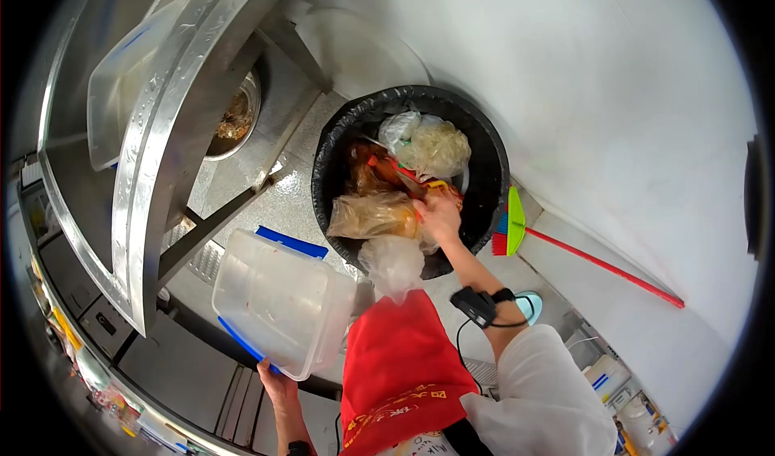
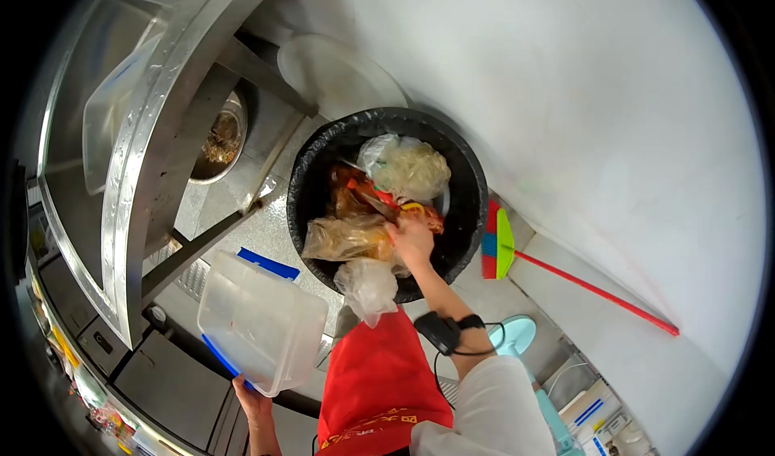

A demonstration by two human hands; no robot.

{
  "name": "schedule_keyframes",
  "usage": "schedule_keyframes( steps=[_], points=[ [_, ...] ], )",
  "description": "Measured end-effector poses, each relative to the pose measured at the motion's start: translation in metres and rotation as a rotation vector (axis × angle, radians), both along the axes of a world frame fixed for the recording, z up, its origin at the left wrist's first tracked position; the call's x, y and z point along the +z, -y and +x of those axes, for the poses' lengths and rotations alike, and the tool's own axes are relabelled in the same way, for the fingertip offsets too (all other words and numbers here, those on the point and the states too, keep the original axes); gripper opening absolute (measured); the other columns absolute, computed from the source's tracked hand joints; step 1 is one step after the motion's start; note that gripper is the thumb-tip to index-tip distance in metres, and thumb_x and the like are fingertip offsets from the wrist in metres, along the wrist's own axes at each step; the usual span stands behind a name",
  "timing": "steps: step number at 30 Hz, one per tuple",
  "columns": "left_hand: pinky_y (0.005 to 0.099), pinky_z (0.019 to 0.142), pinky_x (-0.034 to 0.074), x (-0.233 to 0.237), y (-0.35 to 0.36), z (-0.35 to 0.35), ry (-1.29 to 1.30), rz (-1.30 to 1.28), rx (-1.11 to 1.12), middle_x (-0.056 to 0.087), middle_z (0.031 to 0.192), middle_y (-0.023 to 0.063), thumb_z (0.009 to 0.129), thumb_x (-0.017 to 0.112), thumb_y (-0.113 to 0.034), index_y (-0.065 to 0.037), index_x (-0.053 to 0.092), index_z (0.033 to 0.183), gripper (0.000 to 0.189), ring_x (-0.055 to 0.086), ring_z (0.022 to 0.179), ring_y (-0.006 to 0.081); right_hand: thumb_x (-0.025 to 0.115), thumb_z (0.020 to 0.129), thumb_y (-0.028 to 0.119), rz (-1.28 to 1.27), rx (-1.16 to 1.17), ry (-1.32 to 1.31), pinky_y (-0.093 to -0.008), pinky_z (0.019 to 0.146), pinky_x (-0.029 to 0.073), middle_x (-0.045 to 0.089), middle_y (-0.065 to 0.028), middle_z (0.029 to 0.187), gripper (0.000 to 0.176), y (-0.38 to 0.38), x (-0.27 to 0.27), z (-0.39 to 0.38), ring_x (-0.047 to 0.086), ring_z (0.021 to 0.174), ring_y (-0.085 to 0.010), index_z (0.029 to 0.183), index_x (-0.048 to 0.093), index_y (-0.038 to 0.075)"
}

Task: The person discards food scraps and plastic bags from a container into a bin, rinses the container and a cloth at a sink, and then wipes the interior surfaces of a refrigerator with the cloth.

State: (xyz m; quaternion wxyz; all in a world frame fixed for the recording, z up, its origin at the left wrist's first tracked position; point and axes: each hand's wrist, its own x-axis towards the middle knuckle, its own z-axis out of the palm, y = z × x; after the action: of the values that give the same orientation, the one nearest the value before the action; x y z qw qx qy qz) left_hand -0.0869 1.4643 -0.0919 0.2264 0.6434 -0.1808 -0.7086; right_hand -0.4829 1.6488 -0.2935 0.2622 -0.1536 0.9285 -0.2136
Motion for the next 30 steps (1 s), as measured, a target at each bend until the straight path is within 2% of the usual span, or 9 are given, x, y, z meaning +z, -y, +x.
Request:
schedule_keyframes(
  steps=[4, 8, 14, 16, 19, 21, 24, 27, 30],
  points=[
    [0.0364, 0.090, 0.041, -0.001, -0.001, 0.007, -0.021, -0.010, 0.003, 0.054, 0.109, 0.0076, 0.076, 0.057, -0.026, 0.000, 0.047, 0.114, 0.047, 0.051, 0.102, 0.0232, 0.067, 0.072, 0.029, -0.057, 0.107, -0.152, -0.0400, 0.079, 0.045, 0.048, -0.0152, 0.113, 0.058, 0.042, -0.001, 0.006, 0.054, 0.094, -0.0340, 0.121, 0.042, 0.009],
    [0.0366, 0.091, 0.040, 0.002, -0.003, 0.010, -0.019, -0.017, -0.004, 0.054, 0.110, 0.0075, 0.075, 0.058, -0.026, -0.001, 0.047, 0.115, 0.048, 0.050, 0.104, 0.0234, 0.065, 0.074, 0.020, -0.250, 0.005, 0.163, -0.0379, 0.077, 0.046, 0.049, -0.0139, 0.110, 0.049, 0.035, 0.027, 0.020, 0.055, 0.092, -0.0303, 0.118, 0.046, 0.010],
    [0.0362, 0.087, 0.042, 0.007, -0.006, -0.002, 0.016, -0.030, 0.046, 0.054, 0.107, 0.0075, 0.073, 0.060, -0.028, -0.001, 0.046, 0.115, 0.052, 0.052, 0.101, 0.0231, 0.064, 0.073, 0.018, -0.394, 0.766, 0.182, -0.0365, 0.079, 0.047, 0.041, -0.0117, 0.123, 0.048, 0.016, 0.070, 0.050, 0.049, 0.107, -0.0295, 0.118, 0.049, 0.016],
    [0.0362, 0.087, 0.042, 0.008, -0.007, -0.002, 0.020, -0.019, 0.049, 0.054, 0.107, 0.0076, 0.074, 0.060, -0.028, -0.001, 0.046, 0.115, 0.051, 0.052, 0.101, 0.0231, 0.062, 0.073, 0.019, -0.090, 0.833, 0.210, -0.0358, 0.084, 0.046, 0.036, -0.0112, 0.128, 0.047, 0.005, 0.055, 0.055, 0.045, 0.113, -0.0300, 0.118, 0.050, 0.017],
    [0.0375, 0.090, 0.041, 0.008, -0.007, 0.001, 0.001, -0.008, 0.034, 0.053, 0.111, 0.0077, 0.074, 0.058, -0.027, -0.001, 0.046, 0.117, 0.051, 0.051, 0.104, 0.0238, 0.058, 0.069, 0.006, 0.168, 0.670, 0.426, -0.0370, 0.086, 0.045, 0.050, -0.0162, 0.116, 0.034, -0.003, 0.005, 0.032, 0.051, 0.104, -0.0323, 0.103, 0.059, 0.012],
    [0.0381, 0.092, 0.041, 0.008, -0.007, 0.005, -0.006, -0.016, 0.020, 0.053, 0.112, 0.0077, 0.075, 0.058, -0.027, -0.002, 0.045, 0.118, 0.051, 0.050, 0.105, 0.0242, 0.052, 0.067, -0.004, -0.265, 0.423, 0.281, -0.0369, 0.080, 0.045, 0.060, -0.0135, 0.096, 0.027, -0.013, -0.018, 0.003, 0.057, 0.092, -0.0316, 0.090, 0.060, 0.008],
    [0.0383, 0.092, 0.041, 0.006, -0.009, 0.004, -0.008, -0.026, 0.024, 0.053, 0.112, 0.0079, 0.075, 0.058, -0.027, -0.002, 0.045, 0.118, 0.051, 0.050, 0.105, 0.0243, 0.057, 0.068, -0.002, -0.521, -0.096, 0.094, -0.0352, 0.087, 0.042, 0.055, -0.0155, 0.105, 0.037, 0.026, 0.025, -0.041, 0.053, 0.101, -0.0317, 0.104, 0.056, 0.006],
    [0.0381, 0.090, 0.041, 0.004, -0.012, -0.004, -0.007, -0.029, 0.072, 0.053, 0.111, 0.0078, 0.076, 0.057, -0.027, -0.001, 0.045, 0.117, 0.050, 0.051, 0.104, 0.0240, 0.063, 0.070, 0.005, -0.684, -0.060, 0.033, -0.0370, 0.096, 0.036, 0.042, -0.0191, 0.123, 0.054, 0.051, 0.049, -0.037, 0.041, 0.116, -0.0341, 0.121, 0.045, 0.008],
    [0.0376, 0.089, 0.042, 0.001, -0.012, -0.007, -0.004, -0.031, 0.084, 0.053, 0.110, 0.0078, 0.076, 0.056, -0.027, -0.001, 0.045, 0.117, 0.049, 0.051, 0.103, 0.0236, 0.068, 0.072, 0.019, -0.322, 0.412, 0.054, -0.0398, 0.099, 0.031, 0.028, -0.0175, 0.135, 0.069, 0.052, 0.043, -0.007, 0.030, 0.124, -0.0355, 0.132, 0.035, 0.012]
  ],
)
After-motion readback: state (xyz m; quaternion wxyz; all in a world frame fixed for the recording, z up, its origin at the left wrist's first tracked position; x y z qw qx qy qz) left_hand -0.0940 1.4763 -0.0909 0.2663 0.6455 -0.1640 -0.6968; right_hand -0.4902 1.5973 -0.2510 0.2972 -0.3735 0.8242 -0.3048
